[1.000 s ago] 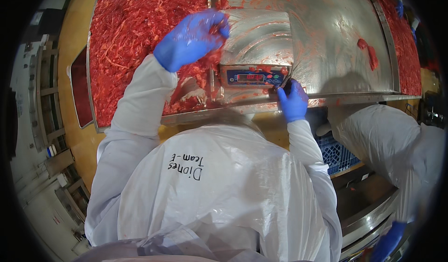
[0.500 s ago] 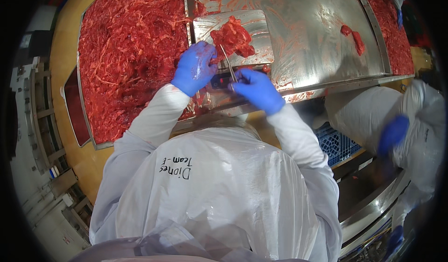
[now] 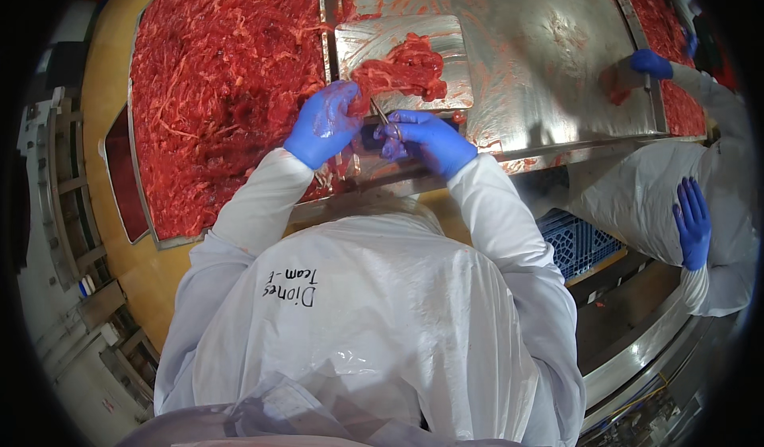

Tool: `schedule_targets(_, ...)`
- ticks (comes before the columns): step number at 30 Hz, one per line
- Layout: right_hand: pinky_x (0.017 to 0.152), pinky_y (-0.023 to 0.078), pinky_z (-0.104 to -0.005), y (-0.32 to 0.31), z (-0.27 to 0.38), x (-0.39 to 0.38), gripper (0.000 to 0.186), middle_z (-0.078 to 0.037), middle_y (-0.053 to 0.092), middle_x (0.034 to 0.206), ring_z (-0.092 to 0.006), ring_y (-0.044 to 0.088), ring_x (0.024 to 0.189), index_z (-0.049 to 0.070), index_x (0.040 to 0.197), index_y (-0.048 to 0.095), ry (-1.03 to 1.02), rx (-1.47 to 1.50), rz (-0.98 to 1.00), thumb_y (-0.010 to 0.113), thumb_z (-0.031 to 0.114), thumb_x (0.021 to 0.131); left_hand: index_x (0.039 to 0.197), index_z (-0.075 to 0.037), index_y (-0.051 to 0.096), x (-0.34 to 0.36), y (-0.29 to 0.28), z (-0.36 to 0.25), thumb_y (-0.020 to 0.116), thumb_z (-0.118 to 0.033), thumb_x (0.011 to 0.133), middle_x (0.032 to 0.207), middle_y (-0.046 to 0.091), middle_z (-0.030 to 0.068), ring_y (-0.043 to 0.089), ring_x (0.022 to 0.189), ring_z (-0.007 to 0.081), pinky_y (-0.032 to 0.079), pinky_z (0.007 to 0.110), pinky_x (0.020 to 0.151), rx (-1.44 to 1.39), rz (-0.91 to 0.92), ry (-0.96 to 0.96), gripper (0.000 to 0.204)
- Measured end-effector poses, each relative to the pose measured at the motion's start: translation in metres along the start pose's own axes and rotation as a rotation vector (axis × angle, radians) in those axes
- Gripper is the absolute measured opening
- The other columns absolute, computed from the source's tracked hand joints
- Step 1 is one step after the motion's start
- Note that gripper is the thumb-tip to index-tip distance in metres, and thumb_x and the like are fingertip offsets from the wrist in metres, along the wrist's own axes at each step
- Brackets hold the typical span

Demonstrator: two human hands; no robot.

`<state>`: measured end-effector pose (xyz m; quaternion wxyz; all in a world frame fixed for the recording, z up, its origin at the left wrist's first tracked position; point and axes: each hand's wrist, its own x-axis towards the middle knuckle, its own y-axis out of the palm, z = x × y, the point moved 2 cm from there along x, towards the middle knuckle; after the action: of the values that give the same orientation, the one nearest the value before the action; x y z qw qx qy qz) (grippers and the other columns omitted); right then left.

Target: The person uses shears to cut pieces of raw red meat from a large pile on a metal tray. They place the cut pieces onto a digital scale, then move them to a separate area on the tray. The process is repeated continuously.

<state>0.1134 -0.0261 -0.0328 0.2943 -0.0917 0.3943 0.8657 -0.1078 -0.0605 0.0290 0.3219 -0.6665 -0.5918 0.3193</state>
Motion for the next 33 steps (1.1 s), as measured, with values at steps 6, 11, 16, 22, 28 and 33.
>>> schedule_targets(6,0.094,0.059,-0.0406,0.005,-0.001,-0.027,0.037,-0.004,0.068,0.091,-0.0172,0.066,0.082,-0.001,0.122,0.065,0.115,0.037,0.013,0.073,0.027,0.098,0.133,0.006,0.060,-0.017,0.018,0.054,0.071,-0.002,0.084,0.119,0.069,0.0180,0.069,0.097,0.0253,0.056,0.035,0.085,-0.619,-0.076,-0.217,0.051)
schedule_targets(11,0.091,0.058,-0.0415,0.017,0.009,0.013,0.037,-0.003,0.067,0.090,-0.0162,0.066,0.081,-0.001,0.121,0.066,-0.007,0.112,0.002,0.073,0.027,0.099,0.124,0.007,0.064,-0.009,-0.005,0.010,0.070,-0.002,0.082,0.110,0.072,0.0175,0.070,0.095,0.0243,0.056,0.037,0.085,-0.198,0.210,-0.111,0.043)
schedule_targets(16,0.090,0.059,-0.0401,0.003,0.002,-0.010,0.031,-0.004,0.069,0.089,-0.0150,0.066,0.079,0.000,0.118,0.068,0.076,0.064,0.004,0.073,0.023,0.099,0.137,0.008,0.061,-0.025,-0.030,0.036,0.068,0.000,0.084,0.118,0.072,0.0183,0.069,0.096,0.0175,0.056,0.034,0.088,-0.638,0.164,-0.365,0.054)
schedule_targets(22,0.090,0.059,-0.0420,0.031,0.017,0.028,0.029,-0.005,0.069,0.090,-0.0184,0.069,0.087,0.001,0.120,0.067,-0.001,0.129,-0.079,0.068,0.023,0.102,0.124,0.001,0.068,-0.034,0.010,0.019,0.065,0.011,0.083,0.102,0.070,0.0044,0.065,0.092,0.0129,0.055,0.029,0.079,-0.714,0.409,-0.021,0.042)
schedule_targets(28,0.103,0.056,-0.0509,0.010,0.028,-0.012,0.037,-0.007,0.069,0.093,-0.0213,0.069,0.089,-0.001,0.126,0.063,-0.097,0.328,0.005,0.071,0.024,0.100,0.121,-0.008,0.070,-0.073,-0.032,0.154,0.075,-0.008,0.078,0.126,0.067,0.0209,0.067,0.109,0.0329,0.055,0.042,0.094,0.119,0.109,-0.436,0.043)
schedule_targets(33,0.114,0.047,-0.0543,-0.010,0.000,-0.060,0.058,-0.011,0.071,0.103,-0.0252,0.070,0.098,-0.001,0.134,0.059,-0.248,0.312,0.094,0.078,0.036,0.094,0.107,-0.008,0.073,-0.090,0.001,0.112,0.079,-0.018,0.075,0.123,0.067,0.0197,0.065,0.110,0.0403,0.052,0.050,0.098,0.484,-0.350,0.019,0.034)
